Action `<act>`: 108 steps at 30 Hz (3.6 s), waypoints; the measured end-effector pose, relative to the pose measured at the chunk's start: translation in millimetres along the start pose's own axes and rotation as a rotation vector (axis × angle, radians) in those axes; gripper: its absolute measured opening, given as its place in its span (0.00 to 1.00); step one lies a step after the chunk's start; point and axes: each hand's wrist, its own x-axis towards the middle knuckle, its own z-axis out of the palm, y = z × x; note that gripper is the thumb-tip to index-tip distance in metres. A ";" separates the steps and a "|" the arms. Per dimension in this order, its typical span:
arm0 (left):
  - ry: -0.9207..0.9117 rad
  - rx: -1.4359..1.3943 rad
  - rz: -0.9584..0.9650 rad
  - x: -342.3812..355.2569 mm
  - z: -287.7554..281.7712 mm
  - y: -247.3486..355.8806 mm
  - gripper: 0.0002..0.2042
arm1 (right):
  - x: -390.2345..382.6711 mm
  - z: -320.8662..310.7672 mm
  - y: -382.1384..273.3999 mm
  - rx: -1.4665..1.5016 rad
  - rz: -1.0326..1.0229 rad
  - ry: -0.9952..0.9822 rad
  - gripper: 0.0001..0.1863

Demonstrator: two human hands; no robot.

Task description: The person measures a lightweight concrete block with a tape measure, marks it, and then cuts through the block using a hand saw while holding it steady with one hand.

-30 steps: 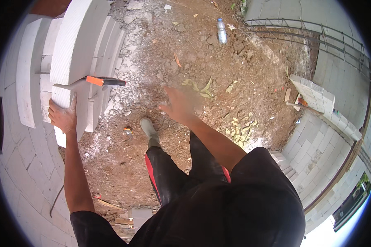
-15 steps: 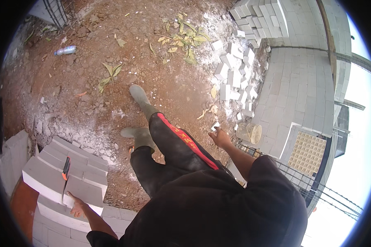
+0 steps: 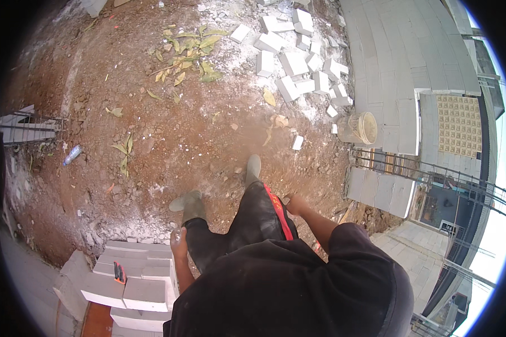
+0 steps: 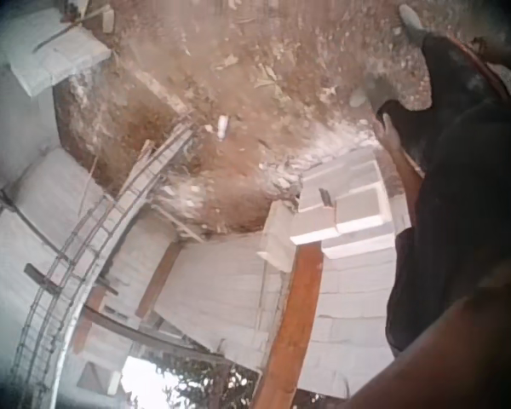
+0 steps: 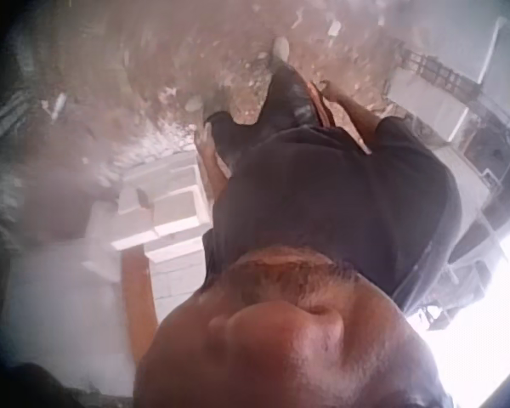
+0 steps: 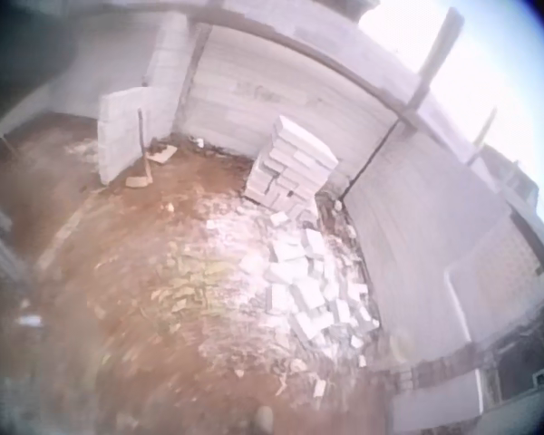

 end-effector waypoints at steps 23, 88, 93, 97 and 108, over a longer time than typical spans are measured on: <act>-0.240 0.573 0.333 7.0 298.2 345.4 0.40 | 107.7 -99.9 211.1 0.717 0.386 0.288 0.32; -2.322 1.016 1.239 -93.5 336.4 476.5 0.67 | -53.9 -168.3 -285.8 3.629 -0.468 1.936 0.44; -2.018 1.259 0.671 -97.2 227.4 413.9 0.56 | -83.2 -103.5 -343.6 3.436 -0.522 2.571 0.45; -1.977 1.340 0.542 -116.7 185.0 334.2 0.43 | -98.5 -35.4 -371.0 3.426 -0.262 2.813 0.41; -1.698 1.717 0.305 -67.3 143.6 186.3 0.39 | -125.6 192.0 -585.9 3.672 1.007 1.700 0.25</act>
